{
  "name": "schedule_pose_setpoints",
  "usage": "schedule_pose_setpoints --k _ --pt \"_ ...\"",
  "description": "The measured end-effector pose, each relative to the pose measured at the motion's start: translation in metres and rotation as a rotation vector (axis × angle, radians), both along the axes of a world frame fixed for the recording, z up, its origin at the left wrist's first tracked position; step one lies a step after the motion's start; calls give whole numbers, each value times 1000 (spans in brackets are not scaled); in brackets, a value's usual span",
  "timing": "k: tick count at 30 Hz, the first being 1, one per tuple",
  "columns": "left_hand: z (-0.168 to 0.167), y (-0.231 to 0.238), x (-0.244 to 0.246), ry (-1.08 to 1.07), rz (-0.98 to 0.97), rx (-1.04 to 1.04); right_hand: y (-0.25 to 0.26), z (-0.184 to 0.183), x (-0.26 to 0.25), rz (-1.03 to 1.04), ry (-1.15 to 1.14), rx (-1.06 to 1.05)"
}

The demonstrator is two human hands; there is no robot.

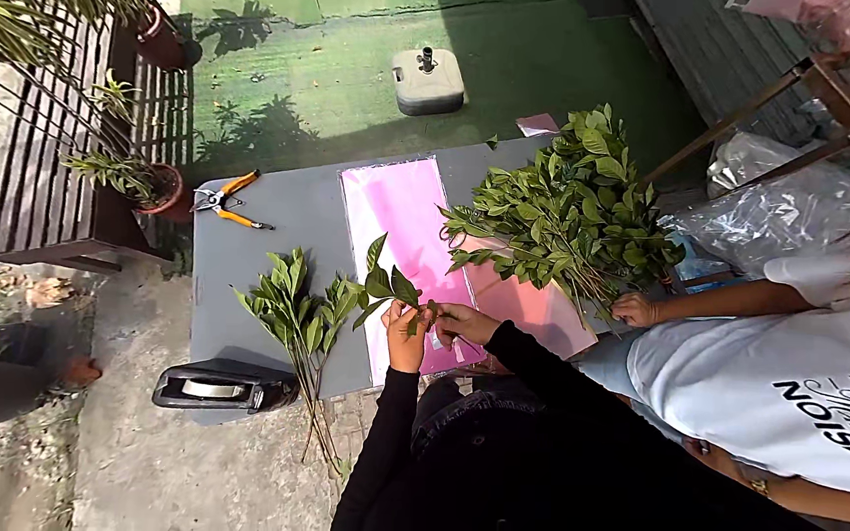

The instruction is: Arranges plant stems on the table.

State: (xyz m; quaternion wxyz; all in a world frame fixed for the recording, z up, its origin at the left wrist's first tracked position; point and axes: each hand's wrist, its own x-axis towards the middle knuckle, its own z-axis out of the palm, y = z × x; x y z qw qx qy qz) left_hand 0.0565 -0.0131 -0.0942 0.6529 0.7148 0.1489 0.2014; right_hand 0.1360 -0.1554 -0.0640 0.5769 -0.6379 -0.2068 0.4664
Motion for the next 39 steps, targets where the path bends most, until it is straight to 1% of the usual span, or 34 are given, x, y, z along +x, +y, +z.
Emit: schedule_pose_setpoints --k 1,2,4,6,8,9,11,13,14,15,16,17,18,20,21,22,24,26,29,31,33,34,36,38,39 --pt "0 4 -1 -18 33 -34 7 3 -4 24 22 15" --pt "3 9 -1 -47 103 -75 10 5 -7 69 -23 -18" --pt "12 27 -2 -136 293 -218 8 3 -7 190 -254 -151" --pt "19 57 -11 -186 471 -354 1 -14 -9 289 -437 -280" --pt "22 92 -26 -148 522 -336 -15 -38 -12 288 -499 -377" --pt "22 109 -32 -53 518 -266 -25 -49 -10 276 -521 -446" --pt "15 139 -42 298 519 -9 -45 -67 -2 272 -569 -619" --pt "-6 160 -47 647 505 252 -59 -82 4 240 -626 -799" --pt "-19 164 -51 744 500 365 -64 -84 8 221 -626 -891" --pt "-33 162 -55 772 511 463 -70 -84 13 179 -617 -958" --pt "-46 156 -60 748 518 559 -77 -81 21 101 -608 -1000" --pt "-58 147 -63 700 506 647 -84 -76 30 -23 -608 -1019" --pt "-68 133 -67 630 479 722 -94 -73 42 -192 -628 -1023" --pt "-83 97 -75 503 404 789 -119 -78 69 -512 -664 -1010" --pt "-88 79 -80 483 369 773 -131 -87 81 -598 -669 -1029" --pt "-93 63 -86 485 352 737 -141 -100 89 -604 -652 -1073" --pt "-103 33 -94 477 337 671 -151 -116 96 -507 -620 -1149" --pt "-108 21 -93 427 266 648 -150 -110 103 -487 -646 -1156" --pt "-102 36 -84 363 230 701 -140 -92 108 -495 -606 -1110" --pt "-89 56 -75 319 229 727 -135 -85 100 -536 -671 -1017" --pt "-73 73 -60 275 201 707 -124 -72 89 -648 -769 -869" --pt "-64 78 -52 262 153 658 -116 -64 81 -684 -794 -792" --pt "-42 77 -33 285 -28 502 -94 -50 61 -660 -766 -675" --pt "-23 62 -8 357 -259 284 -64 -43 36 -558 -714 -577" --pt "-18 48 4 383 -344 156 -49 -42 22 -472 -691 -524"
